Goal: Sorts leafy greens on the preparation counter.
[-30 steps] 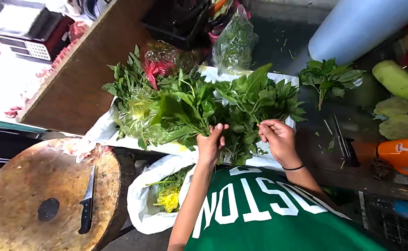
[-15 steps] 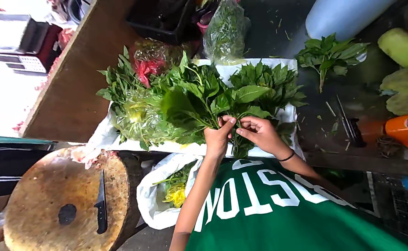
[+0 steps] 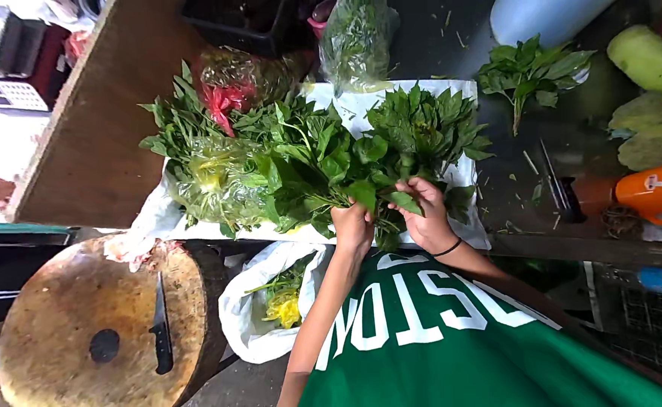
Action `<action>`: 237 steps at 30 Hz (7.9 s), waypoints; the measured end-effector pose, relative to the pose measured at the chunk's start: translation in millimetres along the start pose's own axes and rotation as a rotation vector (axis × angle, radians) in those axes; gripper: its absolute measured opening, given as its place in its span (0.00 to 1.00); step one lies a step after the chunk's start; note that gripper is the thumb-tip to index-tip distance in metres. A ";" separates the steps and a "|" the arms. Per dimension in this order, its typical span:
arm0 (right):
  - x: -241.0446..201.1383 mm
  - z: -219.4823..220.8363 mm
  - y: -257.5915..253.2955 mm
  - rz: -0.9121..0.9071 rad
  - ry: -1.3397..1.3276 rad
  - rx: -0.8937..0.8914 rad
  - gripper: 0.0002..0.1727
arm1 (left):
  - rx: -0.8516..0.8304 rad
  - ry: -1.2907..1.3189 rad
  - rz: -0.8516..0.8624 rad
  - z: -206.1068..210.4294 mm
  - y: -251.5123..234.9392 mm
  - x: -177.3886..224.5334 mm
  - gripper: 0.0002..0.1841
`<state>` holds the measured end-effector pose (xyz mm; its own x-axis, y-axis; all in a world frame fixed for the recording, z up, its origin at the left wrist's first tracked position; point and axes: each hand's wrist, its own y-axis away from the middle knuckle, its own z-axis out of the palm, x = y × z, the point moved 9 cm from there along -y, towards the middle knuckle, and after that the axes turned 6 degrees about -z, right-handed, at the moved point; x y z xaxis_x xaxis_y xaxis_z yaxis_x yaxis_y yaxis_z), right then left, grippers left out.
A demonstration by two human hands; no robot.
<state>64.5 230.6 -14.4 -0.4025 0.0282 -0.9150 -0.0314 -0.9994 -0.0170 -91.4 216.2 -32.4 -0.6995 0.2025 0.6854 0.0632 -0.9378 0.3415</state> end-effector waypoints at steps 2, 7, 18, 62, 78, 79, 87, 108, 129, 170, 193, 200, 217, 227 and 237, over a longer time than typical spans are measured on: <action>-10.1 -12.0 -6.4 -0.036 0.057 0.076 0.12 | -0.049 0.037 0.041 -8.9 -7.5 13.8 0.07; 27.3 -48.2 -12.3 0.183 1.027 -0.415 0.16 | 0.023 -0.022 0.195 -33.9 -17.8 73.7 0.08; -18.1 55.1 7.0 -0.274 1.121 -0.494 0.13 | 0.122 -0.043 0.058 -28.6 -3.7 24.7 0.03; 56.0 36.3 22.2 0.168 1.343 -0.780 0.23 | 0.139 0.047 -0.400 -34.7 2.5 -83.6 0.27; 60.3 40.7 -3.3 0.402 0.539 -0.687 0.17 | 0.038 -1.100 -0.106 -12.7 8.8 7.2 0.30; 60.9 36.8 -4.2 0.456 0.467 -0.656 0.17 | -0.010 -1.318 -0.084 -8.7 14.5 11.8 0.30; 64.2 21.5 13.8 0.643 -0.184 -0.563 0.19 | -0.722 -1.603 0.459 91.6 86.2 0.2 0.11; -7.4 -154.0 74.7 0.802 0.560 -0.623 0.22 | -1.363 -1.974 -0.305 113.8 45.1 -168.2 0.27; -44.9 -528.3 -19.3 0.495 1.191 0.416 0.32 | -0.722 -1.736 -0.053 209.3 -24.2 -155.4 0.31; 41.9 -271.5 -19.0 0.330 1.344 -0.130 0.32 | -0.578 -1.195 -0.255 81.0 -25.5 -69.9 0.25; -58.0 -628.7 -69.2 0.291 1.386 0.671 0.16 | -0.523 -1.376 -0.183 152.3 -44.7 -116.3 0.23; -73.2 -518.1 -73.6 0.118 1.000 0.568 0.25 | -0.509 -1.406 -0.093 188.4 -30.1 -81.0 0.22; -110.8 -32.9 -55.1 -0.279 0.692 -0.570 0.31 | -0.574 -1.515 0.244 151.2 -5.0 -5.2 0.14; -59.5 53.7 17.5 -0.614 1.195 -0.773 0.21 | -0.316 -0.838 -0.075 60.4 -41.6 32.0 0.17; -51.2 -27.2 -43.5 -0.060 -0.180 0.100 0.23 | -0.485 -1.181 0.597 116.5 13.0 35.9 0.19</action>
<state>111.4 272.0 22.3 -0.5541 0.0998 -0.8264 -0.1474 -0.9889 -0.0206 -32.7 244.1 71.5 0.3615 -0.3676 0.8569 -0.2833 -0.9188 -0.2747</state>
